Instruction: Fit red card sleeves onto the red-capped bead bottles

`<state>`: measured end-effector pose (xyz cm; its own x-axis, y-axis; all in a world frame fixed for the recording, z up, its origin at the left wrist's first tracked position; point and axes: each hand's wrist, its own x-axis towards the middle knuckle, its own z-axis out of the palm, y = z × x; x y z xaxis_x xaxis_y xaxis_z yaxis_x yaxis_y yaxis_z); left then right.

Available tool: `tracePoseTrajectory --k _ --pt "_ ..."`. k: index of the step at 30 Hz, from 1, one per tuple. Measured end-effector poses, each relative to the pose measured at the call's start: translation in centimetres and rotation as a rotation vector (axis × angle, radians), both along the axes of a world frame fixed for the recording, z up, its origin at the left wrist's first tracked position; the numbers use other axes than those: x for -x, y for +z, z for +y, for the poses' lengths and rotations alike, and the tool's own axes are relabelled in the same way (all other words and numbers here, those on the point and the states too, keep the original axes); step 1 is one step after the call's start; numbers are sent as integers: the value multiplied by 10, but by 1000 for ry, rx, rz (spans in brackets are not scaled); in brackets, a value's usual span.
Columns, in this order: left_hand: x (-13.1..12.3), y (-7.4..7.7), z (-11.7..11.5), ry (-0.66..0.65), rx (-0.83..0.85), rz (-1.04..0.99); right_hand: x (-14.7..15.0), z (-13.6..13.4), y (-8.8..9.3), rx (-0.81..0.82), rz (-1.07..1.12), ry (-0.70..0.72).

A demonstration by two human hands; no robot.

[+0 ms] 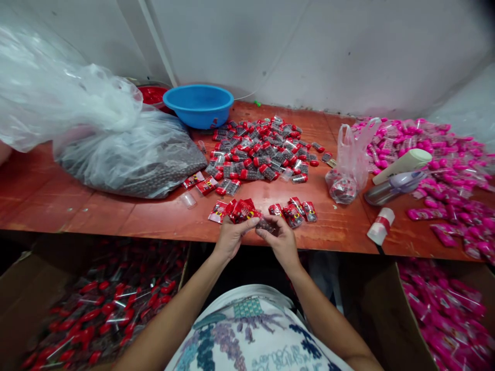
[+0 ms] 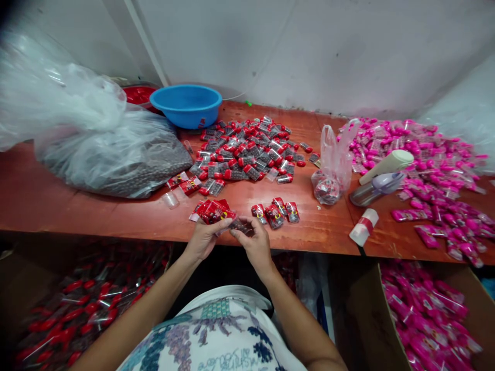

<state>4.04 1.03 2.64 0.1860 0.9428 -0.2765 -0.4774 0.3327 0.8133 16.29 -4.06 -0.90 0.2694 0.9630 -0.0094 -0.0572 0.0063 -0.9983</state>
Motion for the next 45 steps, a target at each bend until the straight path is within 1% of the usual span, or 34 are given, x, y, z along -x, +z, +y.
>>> tracePoseTrajectory --k 2,4,7,9,11,14,16,18,21,23,25,27,29,33,34,36,38,40,42,43,45 --pt "0 -1 0 15 -16 31 0 0 2 -6 11 -10" --pt "-1 -2 0 49 -39 62 -1 -1 5 -43 -79 -48" --pt "-3 -1 1 67 -65 86 -2 -2 8 -114 -236 -99" --pt "-2 1 2 53 -82 92 -3 -2 8 -114 -229 -108" --pt "-2 4 3 14 -92 98 -4 -1 6 -60 -118 -82" --pt "-1 5 4 -49 -92 120 -5 0 4 23 66 0" --pt "-1 3 5 -61 -108 133 -6 -1 4 12 37 -7" --pt "-1 1 6 -69 -130 156 -5 -1 2 -28 -64 -63" --pt "1 -1 9 -130 -108 224 -5 -3 -2 -48 -116 -107" --pt "3 0 12 -190 -74 271 -5 -4 -5 -45 -103 -84" --pt "5 1 15 -242 -39 300 -7 -5 -6 -64 -100 -31" --pt "4 3 16 -257 -13 310 -9 -5 -6 -91 -103 16" --pt "1 3 15 -215 -9 276 -10 -5 -5 -114 -112 23" --pt "-7 0 8 -67 5 150 -11 -4 -2 -156 -150 -4" --pt "-9 -1 6 -58 10 137 -10 -5 -2 -158 -165 -17" --pt "-12 -2 4 -85 5 143 -8 -6 -1 -140 -183 -48" --pt "-13 -2 3 -118 -4 169 -5 -8 0 -82 -108 -48" --pt "-12 -2 3 -157 8 188 -5 -8 1 6 61 20" --pt "-10 -1 6 -175 46 165 -9 -6 1 67 210 91" --pt "-10 0 7 -170 71 138 -11 -5 1 73 240 111" --pt "-9 0 8 -133 108 86 -17 -4 1 42 216 112"
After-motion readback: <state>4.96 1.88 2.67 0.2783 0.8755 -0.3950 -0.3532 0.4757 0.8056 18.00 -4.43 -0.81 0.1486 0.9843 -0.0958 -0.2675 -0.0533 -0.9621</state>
